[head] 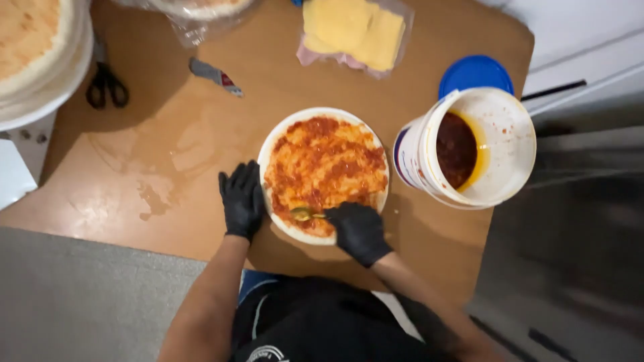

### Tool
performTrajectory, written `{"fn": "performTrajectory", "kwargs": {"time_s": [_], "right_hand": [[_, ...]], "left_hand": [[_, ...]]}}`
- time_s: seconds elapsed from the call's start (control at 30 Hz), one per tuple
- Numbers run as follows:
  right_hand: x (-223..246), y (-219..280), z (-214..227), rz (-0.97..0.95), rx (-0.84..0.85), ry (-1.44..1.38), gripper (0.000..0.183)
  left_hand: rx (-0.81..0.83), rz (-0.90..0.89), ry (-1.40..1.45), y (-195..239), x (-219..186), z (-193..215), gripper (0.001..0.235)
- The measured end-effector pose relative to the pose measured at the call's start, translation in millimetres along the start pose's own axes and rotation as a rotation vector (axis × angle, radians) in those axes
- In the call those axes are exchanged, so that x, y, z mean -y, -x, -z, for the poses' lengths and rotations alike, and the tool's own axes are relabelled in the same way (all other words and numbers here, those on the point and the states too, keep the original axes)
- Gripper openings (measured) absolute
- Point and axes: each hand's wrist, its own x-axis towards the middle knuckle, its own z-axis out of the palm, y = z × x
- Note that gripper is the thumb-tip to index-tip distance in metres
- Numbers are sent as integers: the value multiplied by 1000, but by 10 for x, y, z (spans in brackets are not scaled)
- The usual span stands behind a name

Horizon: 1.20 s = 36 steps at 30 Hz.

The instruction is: Spreading tomato sauce on pizza dough bases and adding slices of ham and cheese to assemble pizzas.

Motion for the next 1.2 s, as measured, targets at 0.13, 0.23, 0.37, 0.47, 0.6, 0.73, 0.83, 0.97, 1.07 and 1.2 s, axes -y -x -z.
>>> {"fn": "performTrajectory", "kwargs": {"time_s": [0.13,0.23,0.37,0.47,0.6,0.73,0.83,0.97,1.07,1.2], "right_hand": [[-236,310,254,-152,18,14,19],[-103,408,72,-183,-161,-173,19],[-46,435,-261,-148,-104,-143,16],[-203,762,-386,-153,-207,-102,15],[-635,1083,-379,-153,-361,193,12],[-652,918,-227,-239,-530,169,8],[-203,718,-141,-253,-510,-211,10],[-28,694,-355,-186,-468,-215,16],[-314,844,-468,-340,-484,-166,15],[-537,958,-333,-472,-615,-201,7]], "left_hand": [[-37,41,15,-71,-34,22,49],[-37,-8,12,4,-95,60,50],[-53,14,14,-47,-80,74,48],[-27,9,30,0,-65,73,48],[-41,42,26,-21,-106,80,47],[-50,29,14,-28,-90,54,46],[-44,37,23,-19,-81,53,46],[-59,8,14,-41,-63,49,46],[-60,6,13,-49,-36,42,46],[-77,42,42,-62,-133,73,45]]}}
